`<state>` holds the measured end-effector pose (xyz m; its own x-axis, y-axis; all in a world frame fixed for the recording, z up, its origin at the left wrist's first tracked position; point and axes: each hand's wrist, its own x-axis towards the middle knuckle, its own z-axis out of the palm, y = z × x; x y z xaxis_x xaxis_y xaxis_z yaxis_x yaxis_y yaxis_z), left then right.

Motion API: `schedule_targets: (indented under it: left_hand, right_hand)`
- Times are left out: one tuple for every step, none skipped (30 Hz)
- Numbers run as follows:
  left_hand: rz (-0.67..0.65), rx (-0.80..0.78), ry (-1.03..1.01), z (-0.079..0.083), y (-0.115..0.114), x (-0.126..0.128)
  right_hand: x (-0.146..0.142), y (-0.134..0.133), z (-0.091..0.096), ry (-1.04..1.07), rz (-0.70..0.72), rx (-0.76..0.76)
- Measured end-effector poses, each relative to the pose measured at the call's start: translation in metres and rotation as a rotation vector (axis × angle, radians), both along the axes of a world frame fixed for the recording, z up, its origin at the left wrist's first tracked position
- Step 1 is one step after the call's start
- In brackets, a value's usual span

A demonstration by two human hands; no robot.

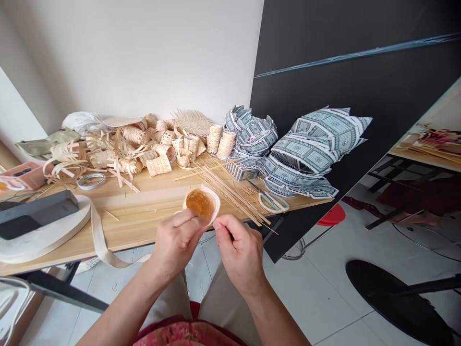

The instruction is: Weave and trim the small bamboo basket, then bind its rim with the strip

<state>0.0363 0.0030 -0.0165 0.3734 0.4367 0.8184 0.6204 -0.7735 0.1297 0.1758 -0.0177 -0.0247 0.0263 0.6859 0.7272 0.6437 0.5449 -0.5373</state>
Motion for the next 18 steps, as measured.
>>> schedule_targets:
  left_hand:
    - [-0.002, 0.004, 0.020, -0.001, 0.000, 0.000]
    - [0.003, 0.013, 0.038, -0.001, 0.001, 0.000]
    - [0.015, 0.029, 0.052, -0.002, 0.002, 0.000]
    - [0.026, 0.048, 0.066, -0.003, 0.003, -0.001]
    - [0.040, 0.063, 0.078, -0.005, 0.005, -0.002]
    - [0.053, 0.078, 0.088, -0.006, 0.006, -0.003]
    - [0.067, 0.090, 0.095, -0.007, 0.008, -0.004]
    - [0.083, 0.101, 0.097, -0.007, 0.009, -0.005]
    - [0.100, 0.109, 0.097, -0.008, 0.010, -0.006]
    - [0.114, 0.116, 0.095, -0.009, 0.011, -0.007]
    - [0.125, 0.120, 0.090, -0.010, 0.011, -0.007]
    - [0.128, 0.119, 0.086, -0.010, 0.011, -0.007]
    - [0.124, 0.113, 0.083, -0.011, 0.010, -0.007]
    - [0.114, 0.107, 0.082, -0.011, 0.009, -0.006]
    - [0.100, 0.101, 0.084, -0.012, 0.008, -0.004]
    - [0.086, 0.095, 0.091, -0.013, 0.007, -0.003]
    - [0.071, 0.089, 0.102, -0.014, 0.007, -0.002]
    - [0.057, 0.087, 0.115, -0.015, 0.006, -0.001]
  right_hand:
    - [0.000, 0.001, 0.000, -0.005, 0.004, -0.011]
    - [0.001, 0.001, 0.001, -0.005, 0.014, -0.033]
    - [0.001, 0.002, 0.001, 0.004, 0.029, -0.066]
    - [0.001, 0.002, 0.001, 0.022, 0.049, -0.104]
    - [0.001, 0.003, 0.000, 0.047, 0.073, -0.146]
    - [0.002, 0.003, -0.001, 0.077, 0.095, -0.183]
    - [0.002, 0.003, -0.003, 0.107, 0.114, -0.217]
    - [0.002, 0.002, -0.005, 0.134, 0.133, -0.253]
    - [0.002, 0.002, -0.007, 0.161, 0.152, -0.292]
    - [0.003, 0.002, -0.009, 0.188, 0.165, -0.325]
    - [0.003, 0.001, -0.010, 0.213, 0.171, -0.353]
    - [0.003, 0.001, -0.011, 0.234, 0.173, -0.376]
    - [0.003, 0.000, -0.011, 0.249, 0.171, -0.389]
    - [0.003, 0.000, -0.011, 0.257, 0.167, -0.393]
    - [0.003, -0.001, -0.011, 0.259, 0.161, -0.392]
    - [0.003, -0.001, -0.010, 0.259, 0.156, -0.390]
    - [0.003, -0.001, -0.010, 0.262, 0.153, -0.390]
    - [0.004, -0.001, -0.010, 0.271, 0.153, -0.391]
